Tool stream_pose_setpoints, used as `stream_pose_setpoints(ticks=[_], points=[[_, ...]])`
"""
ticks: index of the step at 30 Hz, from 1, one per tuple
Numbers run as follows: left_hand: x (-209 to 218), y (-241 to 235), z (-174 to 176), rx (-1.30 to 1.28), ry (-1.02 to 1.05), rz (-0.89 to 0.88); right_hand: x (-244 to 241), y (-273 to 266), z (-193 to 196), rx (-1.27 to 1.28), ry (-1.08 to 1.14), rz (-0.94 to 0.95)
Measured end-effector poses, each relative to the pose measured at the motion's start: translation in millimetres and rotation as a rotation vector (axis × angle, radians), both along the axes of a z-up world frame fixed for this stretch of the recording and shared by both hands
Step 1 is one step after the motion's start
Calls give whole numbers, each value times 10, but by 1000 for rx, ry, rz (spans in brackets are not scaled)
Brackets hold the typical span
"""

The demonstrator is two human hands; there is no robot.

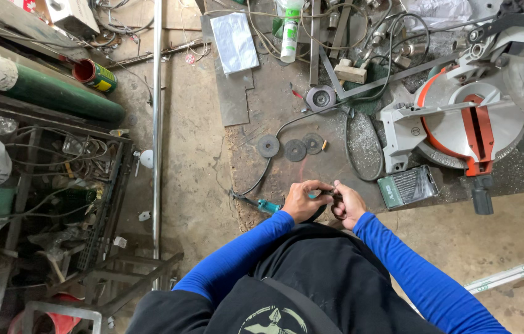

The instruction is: The person uses their hands to assemble small metal and plastic components on a workbench in a fabrication area.

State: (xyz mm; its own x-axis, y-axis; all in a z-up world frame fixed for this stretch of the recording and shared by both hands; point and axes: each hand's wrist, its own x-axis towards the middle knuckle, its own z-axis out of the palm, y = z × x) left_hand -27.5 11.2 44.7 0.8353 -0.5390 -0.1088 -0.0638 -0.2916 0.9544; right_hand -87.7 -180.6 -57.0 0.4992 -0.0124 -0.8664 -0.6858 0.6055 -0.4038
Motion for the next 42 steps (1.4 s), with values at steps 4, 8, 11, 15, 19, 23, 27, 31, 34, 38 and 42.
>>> stream_pose_setpoints(ticks=[4, 8, 11, 15, 19, 23, 27, 31, 34, 38, 42], points=[[-21, -25, -15, -21, 2, 59, 31, 48, 5, 6, -70, -27], [-64, -58, -52, 8, -33, 95, 69, 103, 86, -114, -122, -37], [-104, -67, -127, -134, -84, 104, 37, 128, 151, -277, -180, 33], [-93, -87, -169, -106, 1, 117, 38, 218, 57, -776, -390, 115], [-56, -61, -178, -72, 4, 88, 9, 285, 57, -1143, -385, 199], [-30, -53, -207, -42, 22, 32, 6, 363, 177, -1231, -403, 160], [-37, -50, -206, -58, -2, 38, -28, 493, 255, -1448, -386, 77], [-18, -63, -197, -48, -7, 50, -56, 504, 248, -1402, -507, 16], [-6, -71, -203, -61, -13, 56, -64, 451, 174, -1469, -539, 71], [21, -138, -239, -10, 50, 62, -105, 384, 141, -1522, -761, 215], [0, -115, -244, -69, 103, 73, -182, 403, 280, -1400, -836, 209]])
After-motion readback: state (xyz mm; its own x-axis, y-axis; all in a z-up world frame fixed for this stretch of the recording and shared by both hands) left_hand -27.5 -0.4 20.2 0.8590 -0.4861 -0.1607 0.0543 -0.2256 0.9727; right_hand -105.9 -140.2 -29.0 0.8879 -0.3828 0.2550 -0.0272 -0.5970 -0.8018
